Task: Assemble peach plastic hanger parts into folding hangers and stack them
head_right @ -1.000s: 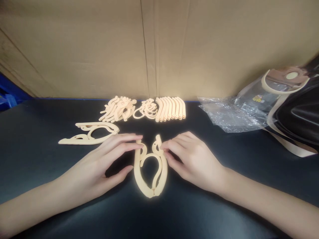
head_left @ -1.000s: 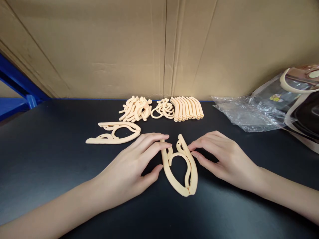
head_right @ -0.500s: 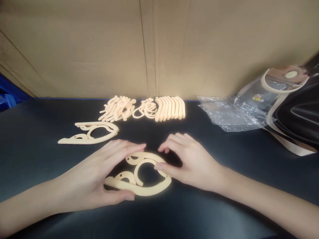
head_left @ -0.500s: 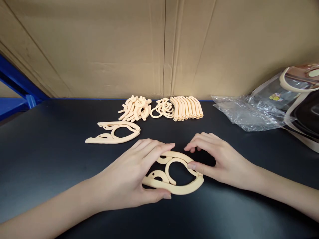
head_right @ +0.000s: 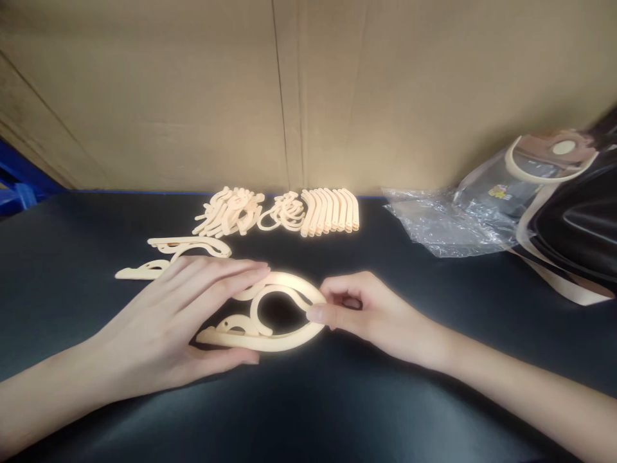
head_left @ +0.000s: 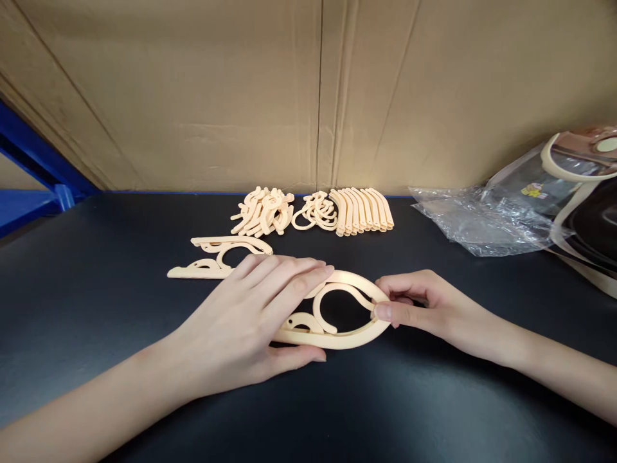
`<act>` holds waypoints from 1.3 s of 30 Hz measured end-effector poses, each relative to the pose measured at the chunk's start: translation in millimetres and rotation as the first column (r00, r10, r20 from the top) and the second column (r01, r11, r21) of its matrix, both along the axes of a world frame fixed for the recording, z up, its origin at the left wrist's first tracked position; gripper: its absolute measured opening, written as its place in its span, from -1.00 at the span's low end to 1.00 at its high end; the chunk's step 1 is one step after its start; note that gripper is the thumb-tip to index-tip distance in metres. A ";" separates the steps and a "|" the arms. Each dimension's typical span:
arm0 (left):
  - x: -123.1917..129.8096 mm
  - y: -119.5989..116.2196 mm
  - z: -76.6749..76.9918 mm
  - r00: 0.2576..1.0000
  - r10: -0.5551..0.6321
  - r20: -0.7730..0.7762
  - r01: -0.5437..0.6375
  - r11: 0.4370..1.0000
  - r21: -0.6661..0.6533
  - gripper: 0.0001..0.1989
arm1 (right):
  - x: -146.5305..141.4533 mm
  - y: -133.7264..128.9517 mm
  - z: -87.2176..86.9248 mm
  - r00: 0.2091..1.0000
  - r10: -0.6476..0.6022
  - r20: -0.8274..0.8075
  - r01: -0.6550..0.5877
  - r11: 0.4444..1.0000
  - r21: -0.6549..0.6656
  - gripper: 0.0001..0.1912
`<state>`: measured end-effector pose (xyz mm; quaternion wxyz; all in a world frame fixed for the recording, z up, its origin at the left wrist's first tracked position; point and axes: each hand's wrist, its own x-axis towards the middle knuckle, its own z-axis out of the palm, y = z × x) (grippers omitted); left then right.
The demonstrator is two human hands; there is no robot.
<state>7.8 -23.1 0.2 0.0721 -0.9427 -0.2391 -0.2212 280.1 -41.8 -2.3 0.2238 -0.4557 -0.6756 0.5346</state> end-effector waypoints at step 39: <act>-94.4 59.5 14.5 0.928 0.371 0.012 -0.345 0.872 -0.347 -0.45 | 1.9 8.6 -16.8 0.995 -0.051 -0.088 0.056 0.997 0.056 -0.70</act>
